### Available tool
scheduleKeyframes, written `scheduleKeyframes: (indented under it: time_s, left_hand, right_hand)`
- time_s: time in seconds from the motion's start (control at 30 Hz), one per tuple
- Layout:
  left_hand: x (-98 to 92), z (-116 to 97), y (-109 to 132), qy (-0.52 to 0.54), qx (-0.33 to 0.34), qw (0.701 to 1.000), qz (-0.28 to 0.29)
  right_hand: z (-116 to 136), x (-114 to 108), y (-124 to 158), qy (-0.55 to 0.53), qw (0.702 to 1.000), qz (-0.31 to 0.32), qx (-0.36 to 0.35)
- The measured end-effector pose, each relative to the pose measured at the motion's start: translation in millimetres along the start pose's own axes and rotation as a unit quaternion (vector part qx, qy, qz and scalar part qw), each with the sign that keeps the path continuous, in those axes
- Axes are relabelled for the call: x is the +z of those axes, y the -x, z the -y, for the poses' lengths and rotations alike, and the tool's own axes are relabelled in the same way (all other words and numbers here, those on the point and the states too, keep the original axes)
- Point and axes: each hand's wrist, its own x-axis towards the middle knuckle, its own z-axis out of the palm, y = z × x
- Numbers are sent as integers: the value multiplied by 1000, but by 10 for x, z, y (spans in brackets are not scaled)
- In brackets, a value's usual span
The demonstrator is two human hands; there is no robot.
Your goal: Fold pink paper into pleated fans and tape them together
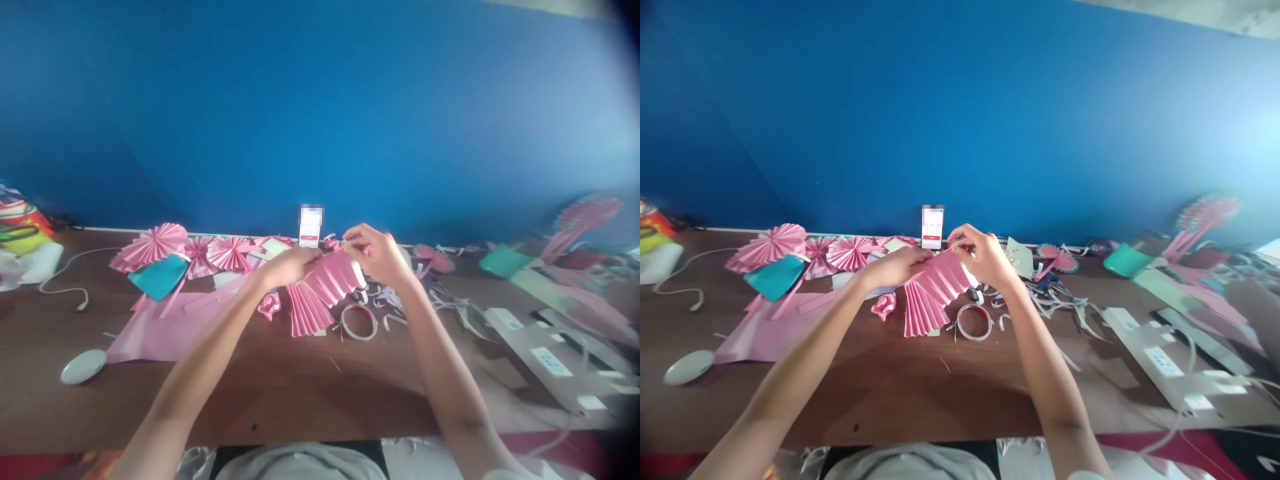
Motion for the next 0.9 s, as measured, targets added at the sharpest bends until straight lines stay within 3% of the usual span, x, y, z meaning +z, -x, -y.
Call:
scheduleKeyframes:
  time_s: [0.2, 0.37, 0.57, 0.73, 0.9]
  left_hand:
    - [31, 45, -10, -28, -43, 999, 6]
    - [102, 49, -24, -78, -60, 995, 13]
    - [184, -11, -70, -69, 5, 998, -3]
    - [208, 99, -103, -78, 38, 996, -21]
    - [165, 155, -104, -53, 26, 998, 28]
  right_hand:
    - [-96, 33, -19, 85, 995, 24, -50]
    - [-97, 197, -13, 196, 969, 74, -130]
    - [-51, 272, -12, 195, 967, 122, -113]
    - [-118, 221, -15, 181, 970, 139, -85]
    - [-151, 147, -21, 156, 971, 170, -68]
